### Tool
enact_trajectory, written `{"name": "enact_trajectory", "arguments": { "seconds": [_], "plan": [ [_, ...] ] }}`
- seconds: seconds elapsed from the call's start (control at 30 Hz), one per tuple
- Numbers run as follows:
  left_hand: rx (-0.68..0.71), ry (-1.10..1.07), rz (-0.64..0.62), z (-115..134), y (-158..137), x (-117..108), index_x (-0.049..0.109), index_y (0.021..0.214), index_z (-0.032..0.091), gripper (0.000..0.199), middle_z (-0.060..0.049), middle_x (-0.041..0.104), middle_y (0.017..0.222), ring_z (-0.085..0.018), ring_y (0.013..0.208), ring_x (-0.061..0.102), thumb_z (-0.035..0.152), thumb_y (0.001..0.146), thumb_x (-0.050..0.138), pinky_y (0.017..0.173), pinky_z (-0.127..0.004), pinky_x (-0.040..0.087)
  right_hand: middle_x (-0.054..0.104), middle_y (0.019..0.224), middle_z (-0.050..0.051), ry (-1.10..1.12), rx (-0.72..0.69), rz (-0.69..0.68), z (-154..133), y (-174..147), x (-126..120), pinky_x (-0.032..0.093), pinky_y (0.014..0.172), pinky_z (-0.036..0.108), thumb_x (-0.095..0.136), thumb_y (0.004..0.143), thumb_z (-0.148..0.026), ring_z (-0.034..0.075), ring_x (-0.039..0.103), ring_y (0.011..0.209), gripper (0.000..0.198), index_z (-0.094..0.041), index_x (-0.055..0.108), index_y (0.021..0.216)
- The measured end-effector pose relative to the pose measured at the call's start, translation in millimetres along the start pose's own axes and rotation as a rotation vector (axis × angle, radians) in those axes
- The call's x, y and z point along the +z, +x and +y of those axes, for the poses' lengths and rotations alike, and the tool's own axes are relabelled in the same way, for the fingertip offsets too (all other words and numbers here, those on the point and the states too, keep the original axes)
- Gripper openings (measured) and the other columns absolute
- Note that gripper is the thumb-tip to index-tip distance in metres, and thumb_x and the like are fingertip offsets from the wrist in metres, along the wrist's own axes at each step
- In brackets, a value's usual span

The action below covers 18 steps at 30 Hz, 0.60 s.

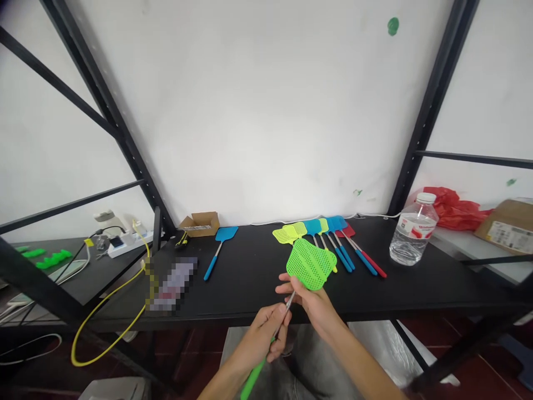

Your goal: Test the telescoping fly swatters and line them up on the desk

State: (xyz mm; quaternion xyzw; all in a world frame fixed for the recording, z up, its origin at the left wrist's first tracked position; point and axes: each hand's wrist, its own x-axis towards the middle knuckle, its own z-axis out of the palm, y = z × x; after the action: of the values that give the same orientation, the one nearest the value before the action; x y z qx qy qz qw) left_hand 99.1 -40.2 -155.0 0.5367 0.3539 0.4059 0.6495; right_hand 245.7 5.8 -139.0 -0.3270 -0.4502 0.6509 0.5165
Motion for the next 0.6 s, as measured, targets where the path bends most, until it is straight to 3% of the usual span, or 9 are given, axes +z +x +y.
{"name": "enact_trajectory", "arguments": {
  "seconds": [0.1,0.17,0.3,0.43,0.53,0.6],
  "plan": [
    [-0.003,0.066,-0.008,9,-3,-3,0.045,0.077,0.02,0.042,0.01,0.039,0.04,-0.006,0.03,0.025,0.058,0.092,0.037,0.033,-0.017,0.022,0.069,0.111,0.011,0.055,-0.056,0.027,-10,11,-3,0.05,0.075,0.035,0.068,0.08,-0.047,0.026,0.067,0.095,0.033,-0.019,0.072,0.096],
    [-0.01,0.178,-0.004,16,-6,-5,0.045,0.078,0.02,0.041,0.01,0.039,0.041,-0.006,0.031,0.026,0.056,0.093,0.034,0.034,-0.018,0.022,0.07,0.107,0.01,0.072,-0.068,0.042,-16,16,-7,0.049,0.075,0.034,0.066,0.08,-0.048,0.026,0.067,0.095,0.034,-0.019,0.072,0.098],
    [0.081,0.639,0.072,32,-15,-9,0.048,0.073,0.02,0.041,0.005,0.043,0.051,-0.009,0.046,0.039,0.049,0.097,0.031,0.049,-0.021,0.028,0.073,0.091,0.01,0.072,-0.099,0.087,-24,25,-25,0.049,0.078,0.033,0.064,0.082,-0.05,0.025,0.067,0.096,0.039,-0.018,0.07,0.103],
    [0.168,1.158,0.133,42,-28,-27,0.056,0.081,0.024,0.033,0.002,0.053,0.063,-0.015,0.06,0.048,0.043,0.097,0.036,0.059,-0.027,0.026,0.072,0.091,0.008,0.068,-0.133,0.25,-35,38,-75,0.05,0.079,0.036,0.064,0.081,-0.05,0.026,0.066,0.098,0.037,-0.02,0.07,0.101],
    [0.126,1.249,0.136,52,-35,-44,0.054,0.079,0.024,0.033,0.002,0.053,0.064,-0.016,0.061,0.049,0.042,0.098,0.034,0.06,-0.027,0.026,0.072,0.089,0.004,0.121,-0.216,0.448,-50,43,-118,0.052,0.076,0.034,0.059,0.084,-0.05,0.024,0.065,0.103,0.03,-0.026,0.068,0.099],
    [0.118,1.24,0.171,60,-36,-49,0.049,0.077,0.024,0.034,0.004,0.048,0.061,-0.015,0.057,0.046,0.041,0.099,0.03,0.058,-0.026,0.025,0.071,0.095,0.005,0.09,-0.268,0.455,-58,42,-129,0.052,0.077,0.033,0.054,0.087,-0.052,0.024,0.062,0.11,0.033,-0.028,0.066,0.105]
  ]
}}
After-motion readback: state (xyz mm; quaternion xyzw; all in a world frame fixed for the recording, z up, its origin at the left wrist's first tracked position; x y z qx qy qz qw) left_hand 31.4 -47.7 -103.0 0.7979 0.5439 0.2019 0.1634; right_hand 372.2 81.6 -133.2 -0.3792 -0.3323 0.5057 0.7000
